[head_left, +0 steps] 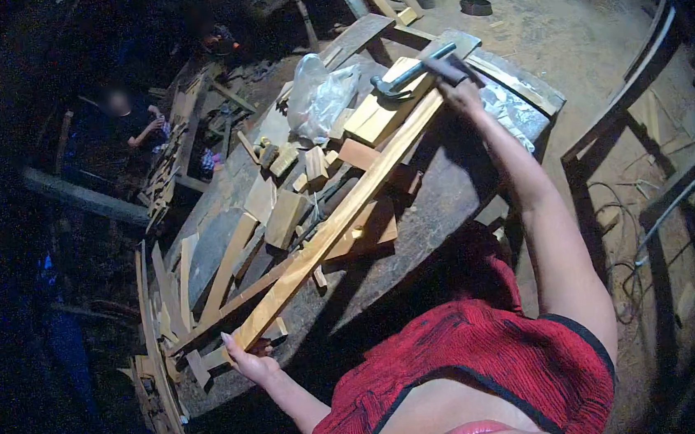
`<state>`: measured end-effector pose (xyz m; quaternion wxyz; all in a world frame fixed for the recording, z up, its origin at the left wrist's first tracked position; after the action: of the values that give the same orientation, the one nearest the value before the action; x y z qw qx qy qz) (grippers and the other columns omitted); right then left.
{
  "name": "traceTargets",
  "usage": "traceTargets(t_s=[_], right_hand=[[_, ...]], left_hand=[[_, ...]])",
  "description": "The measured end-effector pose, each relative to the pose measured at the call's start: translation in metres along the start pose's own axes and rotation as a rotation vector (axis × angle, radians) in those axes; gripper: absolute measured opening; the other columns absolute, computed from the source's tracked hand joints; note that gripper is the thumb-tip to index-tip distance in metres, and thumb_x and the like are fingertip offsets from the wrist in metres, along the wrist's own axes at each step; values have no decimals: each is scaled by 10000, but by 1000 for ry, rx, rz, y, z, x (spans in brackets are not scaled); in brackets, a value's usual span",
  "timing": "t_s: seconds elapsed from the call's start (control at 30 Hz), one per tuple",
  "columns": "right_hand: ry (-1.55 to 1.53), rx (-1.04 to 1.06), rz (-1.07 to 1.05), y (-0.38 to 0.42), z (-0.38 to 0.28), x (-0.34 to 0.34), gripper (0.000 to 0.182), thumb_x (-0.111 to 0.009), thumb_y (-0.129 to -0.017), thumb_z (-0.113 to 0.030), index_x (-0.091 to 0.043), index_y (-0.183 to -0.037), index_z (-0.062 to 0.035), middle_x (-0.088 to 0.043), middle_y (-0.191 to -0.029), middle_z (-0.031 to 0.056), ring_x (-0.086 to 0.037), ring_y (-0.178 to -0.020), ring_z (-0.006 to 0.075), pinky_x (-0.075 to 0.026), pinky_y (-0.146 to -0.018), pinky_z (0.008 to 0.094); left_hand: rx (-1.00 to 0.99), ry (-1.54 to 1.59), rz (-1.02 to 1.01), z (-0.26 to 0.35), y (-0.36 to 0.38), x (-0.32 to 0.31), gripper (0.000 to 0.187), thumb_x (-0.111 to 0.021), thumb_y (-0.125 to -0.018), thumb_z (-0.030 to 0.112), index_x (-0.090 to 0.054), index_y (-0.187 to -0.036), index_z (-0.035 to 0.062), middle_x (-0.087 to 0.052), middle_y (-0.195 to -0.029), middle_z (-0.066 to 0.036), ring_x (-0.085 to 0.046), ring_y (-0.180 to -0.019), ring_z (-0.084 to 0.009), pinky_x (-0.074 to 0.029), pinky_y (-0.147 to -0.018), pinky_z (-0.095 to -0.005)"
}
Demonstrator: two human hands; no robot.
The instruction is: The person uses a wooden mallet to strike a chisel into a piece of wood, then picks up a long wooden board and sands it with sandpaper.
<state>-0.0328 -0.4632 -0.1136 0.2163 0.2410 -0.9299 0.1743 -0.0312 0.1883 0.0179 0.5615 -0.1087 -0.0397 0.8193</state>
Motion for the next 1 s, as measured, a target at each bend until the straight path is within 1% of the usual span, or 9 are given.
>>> traceTargets(t_s=[0.03,0.13,0.2,0.33,0.47,0.53,0.67,0.8,1.0], right_hand=[[-182,270,56,0,-16,18,384,-522,-814,-419,-546,-1172,-280,-551,-1147,161,-531,-1051,332,-422,-882,371],[-52,161,174,-54,28,1,365,-455,-841,-471,-539,-1169,-334,-548,-1159,154,-510,-1083,335,-416,-895,384],[117,-70,144,-77,56,-12,428,-446,-830,-505,-541,-1178,-274,-548,-1147,175,-524,-1060,341,-423,-883,393],[-138,161,68,0,-18,13,562,-533,-791,-469,-532,-1158,-44,-533,-1139,231,-517,-1062,352,-437,-839,403],[0,329,208,64,15,-67,517,-663,-711,-355,-534,-1037,24,-568,-956,253,-567,-865,377,-461,-749,417],[-153,87,69,131,-27,-78,472,-703,-646,-246,-523,-987,28,-550,-895,237,-554,-832,356,-462,-743,410],[-255,695,-295,265,-180,-73,676,-663,-486,-14,-563,-1142,-144,-588,-1040,79,-540,-939,272,-452,-822,352],[-155,1123,-653,364,-299,-85,532,-477,-726,-120,-456,-1257,-134,-504,-1191,104,-504,-1008,280,-418,-793,420],[-232,1466,-748,439,-337,-118,643,-523,-680,-159,-383,-1307,-143,-382,-1325,97,-419,-1144,291,-386,-845,405]], left_hand=[[-7,-10,-15,3,2,-1,437,-549,-810,494,-570,-836,58,-593,-643,-50,-516,-417,-125,-360,-327,-206],[-19,-18,4,10,4,-1,422,-555,-809,484,-570,-830,63,-594,-646,-44,-517,-426,-122,-358,-333,-208],[-15,-11,35,13,7,-6,413,-559,-808,479,-569,-827,66,-594,-649,-42,-518,-430,-122,-361,-338,-211],[-38,115,15,2,2,-1,393,-554,-817,466,-565,-836,74,-599,-672,-52,-530,-446,-138,-391,-362,-231],[71,148,44,-7,1,1,406,-520,-838,470,-533,-901,69,-608,-706,-75,-575,-489,-174,-449,-383,-256],[94,124,13,-16,-3,9,431,-500,-843,485,-526,-923,63,-613,-756,-79,-604,-543,-188,-488,-403,-276],[117,148,67,-30,-8,17,569,-381,-851,585,-502,-1002,50,-610,-825,-101,-620,-621,-210,-499,-421,-298],[135,136,192,-22,4,13,638,-323,-838,643,-486,-1019,53,-609,-810,-91,-604,-603,-207,-486,-432,-295],[102,103,154,-42,-3,38,645,-333,-854,610,-478,-1109,36,-538,-1071,-118,-546,-919,-251,-451,-750,-373]])
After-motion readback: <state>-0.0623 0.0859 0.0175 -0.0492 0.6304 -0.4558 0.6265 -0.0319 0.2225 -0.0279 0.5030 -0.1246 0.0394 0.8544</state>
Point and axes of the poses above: each hand's wrist, its own y-axis away from the middle knuckle, its own x-axis out of the back of the hand, z = x × y, the point moved 3 cm from there along -y, towards the middle knuckle
